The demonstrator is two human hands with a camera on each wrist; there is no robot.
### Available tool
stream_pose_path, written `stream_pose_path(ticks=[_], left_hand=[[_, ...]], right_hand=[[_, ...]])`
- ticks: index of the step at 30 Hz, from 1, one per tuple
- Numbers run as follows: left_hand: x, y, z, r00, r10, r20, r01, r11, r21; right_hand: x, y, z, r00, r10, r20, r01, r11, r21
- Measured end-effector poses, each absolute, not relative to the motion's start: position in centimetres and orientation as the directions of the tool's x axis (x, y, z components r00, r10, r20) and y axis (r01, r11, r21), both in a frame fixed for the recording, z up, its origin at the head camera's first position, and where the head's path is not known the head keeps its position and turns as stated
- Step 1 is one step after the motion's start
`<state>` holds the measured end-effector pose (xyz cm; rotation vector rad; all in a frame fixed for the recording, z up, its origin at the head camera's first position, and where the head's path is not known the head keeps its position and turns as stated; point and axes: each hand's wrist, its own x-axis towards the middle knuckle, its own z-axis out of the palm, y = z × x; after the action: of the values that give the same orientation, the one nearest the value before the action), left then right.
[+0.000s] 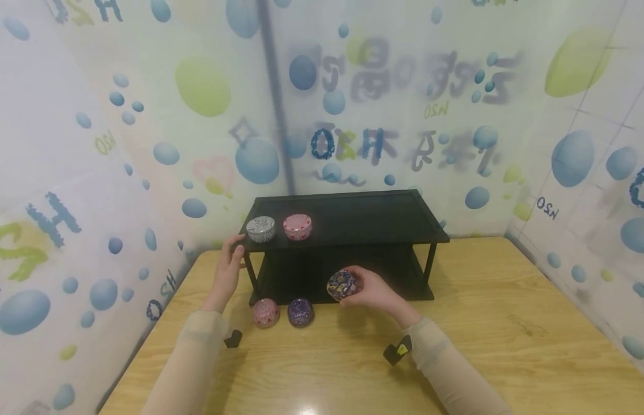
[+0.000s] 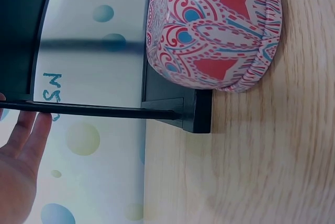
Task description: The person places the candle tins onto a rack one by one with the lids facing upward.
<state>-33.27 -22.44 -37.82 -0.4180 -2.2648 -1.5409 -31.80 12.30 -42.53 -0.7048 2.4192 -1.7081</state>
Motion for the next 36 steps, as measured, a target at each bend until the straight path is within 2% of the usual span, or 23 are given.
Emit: stream_pose_path(ticks=[8,17,24,31,36], left_hand=[[-33.4,-22.6,-37.8,-0.882,0.037,0.47,0.453,0.343,0.823],[-33.8,-22.9,-38.1,-0.878,0.054,0.475,0.467,0.316,0.826],[-35.9,-23.7,-40.4,-0.873,0.036,0.486,0.471,0.32,0.822],[-33.6,-22.5,-38.0,-0.882,0.055,0.468,0.462,0.301,0.834],[-33.7,-22.7,-38.0,-0.877,0.048,0.478,0.469,0.3,0.831]], right_hand=[[-32.3,12.6,-42.8,-0.878,-0.433,0.206,-0.356,0.303,-0.884],[-32.5,13.3,-42.7,-0.901,-0.388,0.194,-0.338,0.347,-0.875],[-31.5,13.8,-42.0,-0.885,-0.421,0.2,-0.326,0.253,-0.911],[-31.7,13.9,-42.3,-0.87,-0.447,0.209,-0.326,0.202,-0.924],[-31.9,13.4,-42.0,-0.867,-0.443,0.226,-0.347,0.214,-0.913]])
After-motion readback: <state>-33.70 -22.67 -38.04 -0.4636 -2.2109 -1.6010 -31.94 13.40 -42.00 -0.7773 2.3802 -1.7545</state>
